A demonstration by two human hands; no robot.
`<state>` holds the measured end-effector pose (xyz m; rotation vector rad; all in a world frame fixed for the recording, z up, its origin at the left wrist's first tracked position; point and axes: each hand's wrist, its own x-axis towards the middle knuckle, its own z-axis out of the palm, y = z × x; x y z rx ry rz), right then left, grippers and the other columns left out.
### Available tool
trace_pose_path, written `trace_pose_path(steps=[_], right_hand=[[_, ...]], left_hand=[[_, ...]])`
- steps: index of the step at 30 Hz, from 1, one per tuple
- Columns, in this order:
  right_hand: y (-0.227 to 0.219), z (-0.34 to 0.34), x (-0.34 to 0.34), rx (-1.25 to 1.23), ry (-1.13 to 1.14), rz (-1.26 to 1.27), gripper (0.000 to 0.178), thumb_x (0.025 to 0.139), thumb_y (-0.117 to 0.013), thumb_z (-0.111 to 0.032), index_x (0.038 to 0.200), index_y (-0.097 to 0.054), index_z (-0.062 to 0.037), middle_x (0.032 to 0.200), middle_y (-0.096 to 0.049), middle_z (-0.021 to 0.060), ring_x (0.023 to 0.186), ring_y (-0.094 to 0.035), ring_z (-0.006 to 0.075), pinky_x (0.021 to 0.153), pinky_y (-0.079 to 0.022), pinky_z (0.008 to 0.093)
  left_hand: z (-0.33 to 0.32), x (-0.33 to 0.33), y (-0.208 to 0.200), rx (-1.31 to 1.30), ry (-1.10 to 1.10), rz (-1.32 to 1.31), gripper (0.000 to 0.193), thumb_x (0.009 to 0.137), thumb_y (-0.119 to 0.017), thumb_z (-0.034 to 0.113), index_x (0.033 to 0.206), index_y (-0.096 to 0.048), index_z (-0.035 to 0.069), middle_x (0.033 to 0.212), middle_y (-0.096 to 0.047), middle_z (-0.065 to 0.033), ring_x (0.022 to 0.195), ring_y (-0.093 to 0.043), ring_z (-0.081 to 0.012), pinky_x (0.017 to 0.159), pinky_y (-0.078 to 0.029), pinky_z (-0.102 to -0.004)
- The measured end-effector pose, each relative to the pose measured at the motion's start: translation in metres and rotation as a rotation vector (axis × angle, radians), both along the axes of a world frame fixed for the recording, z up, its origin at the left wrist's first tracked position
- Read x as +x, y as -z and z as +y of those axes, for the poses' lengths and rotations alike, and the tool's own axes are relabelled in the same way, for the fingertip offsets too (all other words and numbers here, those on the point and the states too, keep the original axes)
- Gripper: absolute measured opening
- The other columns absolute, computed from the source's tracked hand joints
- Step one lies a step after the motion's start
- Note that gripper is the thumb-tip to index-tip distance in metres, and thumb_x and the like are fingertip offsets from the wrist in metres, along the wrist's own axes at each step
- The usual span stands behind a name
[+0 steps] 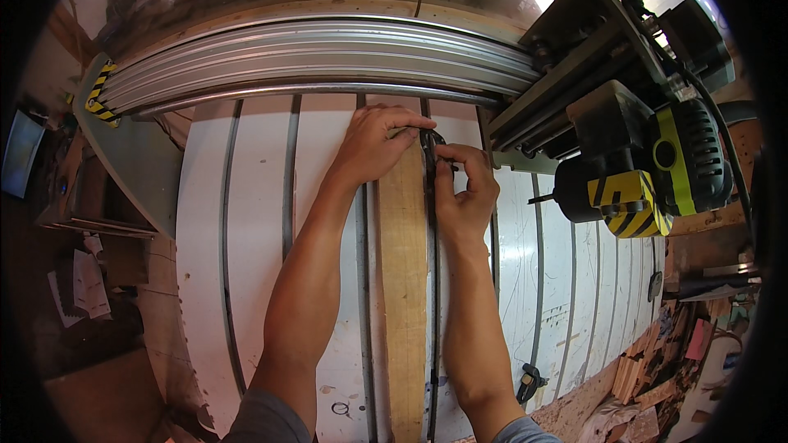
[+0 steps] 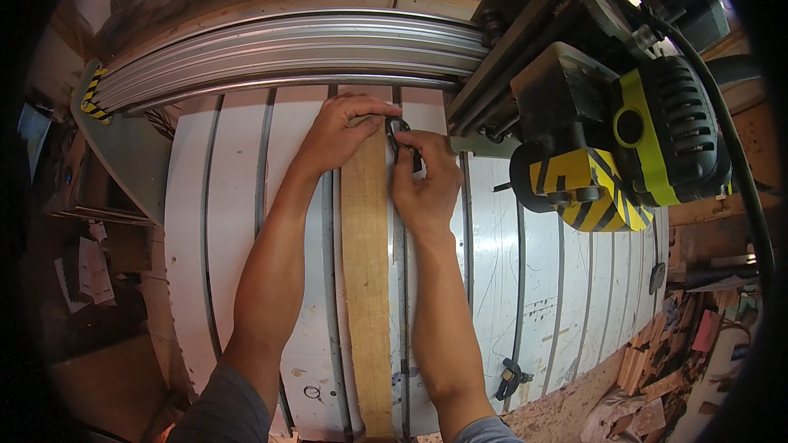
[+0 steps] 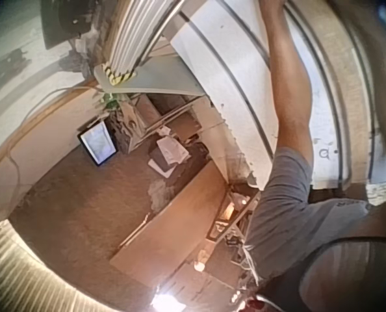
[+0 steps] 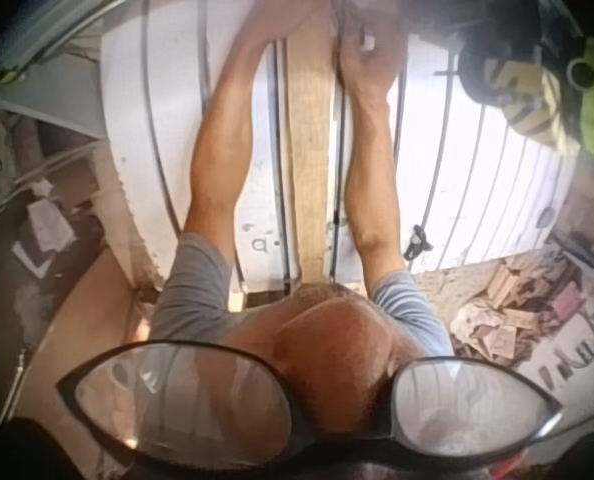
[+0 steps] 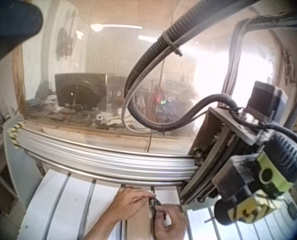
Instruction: The person prepares a CNC machine by placing a wooden board on the bed, adjusting a sensor module on the board, and then positioning the machine head over the sensor.
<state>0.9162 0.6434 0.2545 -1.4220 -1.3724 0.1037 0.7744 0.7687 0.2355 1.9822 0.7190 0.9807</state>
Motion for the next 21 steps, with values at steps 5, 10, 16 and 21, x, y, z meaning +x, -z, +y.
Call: trace_pose_path(steps=[5,10,16,21], right_hand=[[-0.018,0.001,-0.016,-0.016,0.162,-0.057,0.031,0.088,-0.080,-0.012,0.116,-0.072,-0.0020,0.104,-0.072,0.0160,0.099,-0.071,0.0283,0.091,-0.054,0.0374],[-0.001,0.001,0.001,-0.321,-0.006,0.276,0.039,0.091,-0.078,-0.013,0.127,-0.069,0.0000,0.115,-0.067,0.0153,0.103,-0.067,0.0247,0.094,-0.052,0.0348],[0.005,0.003,-0.008,-0.223,-0.063,0.381,0.035,0.095,-0.070,-0.005,0.128,-0.065,0.0017,0.119,-0.062,0.0133,0.109,-0.062,0.0214,0.097,-0.049,0.0328],[0.012,0.005,-0.007,-0.185,-0.076,0.395,0.028,0.096,-0.067,-0.002,0.124,-0.065,-0.0011,0.119,-0.061,0.0135,0.111,-0.061,0.0235,0.100,-0.047,0.0338]], left_hand=[[0.001,-0.001,0.000,-0.081,0.010,0.027,0.024,0.097,-0.064,0.014,0.112,-0.082,0.019,0.112,-0.078,-0.0038,0.114,-0.066,-0.0250,0.109,-0.036,-0.0404],[0.000,-0.001,-0.003,-0.026,0.008,0.003,0.023,0.095,-0.065,0.006,0.112,-0.081,0.009,0.109,-0.078,-0.0090,0.107,-0.071,-0.0250,0.098,-0.048,-0.0376],[-0.001,-0.002,-0.002,-0.055,-0.002,0.025,0.023,0.098,-0.063,0.013,0.112,-0.081,0.013,0.110,-0.078,-0.0069,0.108,-0.069,-0.0241,0.103,-0.042,-0.0384],[-0.004,-0.002,-0.001,-0.026,-0.022,0.095,0.027,0.097,-0.060,0.019,0.113,-0.082,0.018,0.116,-0.077,-0.0037,0.117,-0.064,-0.0238,0.111,-0.034,-0.0405]])
